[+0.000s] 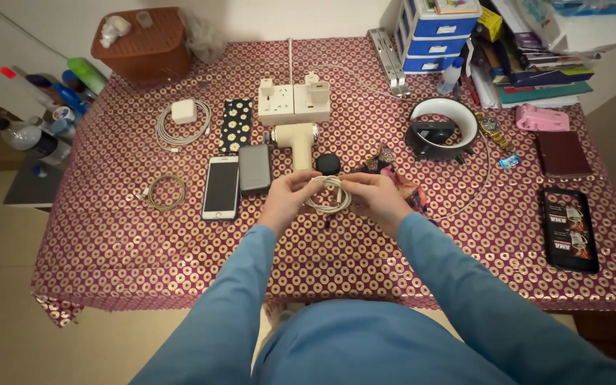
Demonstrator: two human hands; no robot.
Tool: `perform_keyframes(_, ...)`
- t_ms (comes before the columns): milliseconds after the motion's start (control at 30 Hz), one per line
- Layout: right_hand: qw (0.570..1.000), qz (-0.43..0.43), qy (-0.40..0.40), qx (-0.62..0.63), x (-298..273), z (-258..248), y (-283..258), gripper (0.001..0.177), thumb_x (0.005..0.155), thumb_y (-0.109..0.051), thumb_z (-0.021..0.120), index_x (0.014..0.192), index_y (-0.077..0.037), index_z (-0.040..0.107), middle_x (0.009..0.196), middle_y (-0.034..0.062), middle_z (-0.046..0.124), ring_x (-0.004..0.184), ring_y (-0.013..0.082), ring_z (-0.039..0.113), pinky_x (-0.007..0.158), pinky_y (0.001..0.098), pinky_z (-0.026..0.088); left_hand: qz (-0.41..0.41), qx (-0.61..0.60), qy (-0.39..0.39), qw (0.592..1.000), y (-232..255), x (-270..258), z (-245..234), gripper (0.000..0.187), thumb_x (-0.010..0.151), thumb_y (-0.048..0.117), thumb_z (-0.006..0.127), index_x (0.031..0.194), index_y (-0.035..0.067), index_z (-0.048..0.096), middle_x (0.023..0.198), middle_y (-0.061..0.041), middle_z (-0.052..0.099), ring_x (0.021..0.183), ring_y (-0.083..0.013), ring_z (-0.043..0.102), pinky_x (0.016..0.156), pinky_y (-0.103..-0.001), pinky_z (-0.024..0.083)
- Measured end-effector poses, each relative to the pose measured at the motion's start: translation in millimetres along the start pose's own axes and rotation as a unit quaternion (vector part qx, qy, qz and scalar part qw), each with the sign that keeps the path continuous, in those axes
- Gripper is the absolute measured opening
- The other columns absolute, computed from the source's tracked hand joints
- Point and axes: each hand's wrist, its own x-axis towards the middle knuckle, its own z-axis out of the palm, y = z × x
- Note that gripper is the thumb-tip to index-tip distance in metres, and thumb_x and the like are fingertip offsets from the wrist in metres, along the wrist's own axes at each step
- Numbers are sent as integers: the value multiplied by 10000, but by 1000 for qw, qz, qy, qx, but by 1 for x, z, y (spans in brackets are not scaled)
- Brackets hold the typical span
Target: The person handles a purple cloth and several white cables on a patterned table. They plug a cable into a power strip, coil another cable, and place it on the table. The person also moves a small black circular object and adjusts items around the power strip.
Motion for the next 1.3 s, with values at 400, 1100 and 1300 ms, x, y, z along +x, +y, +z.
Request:
perform_keyframes(400, 993, -3, 32, -113, 11, 33, -15, 233, 881, -143, 759, 1065, 0, 759, 900, 44, 732, 758, 97, 662, 648, 221, 494, -37, 102, -84, 991, 26, 10, -52, 338, 890, 294, 747, 1134, 61, 769, 927, -25, 782, 738, -102, 703, 604, -278, 569)
perform_keyframes(1100, 989, -94, 109, 17, 31, 75, 3, 87, 943, -154, 701, 988, -105, 645, 955, -21, 708, 850, 83, 677, 755, 275, 565, -3, 20, -76, 997, 5, 43, -80, 297, 991, 327, 604, 1084, 85, 749, 733, 11, 635, 532, -75, 531, 481, -255, 464)
perform_keyframes(1300, 989, -96, 109, -43, 22, 67, -10, 112, 928, -129, 732, 1002, -51, 701, 857, 32, 714, 729, 126, 663, 669, 261, 534, 21, 139, -77, 987, 20, 40, -97, 311, 1004, 341, 604, 1050, 55, 718, 672, -28, 614, 513, -108, 559, 441, -268, 441)
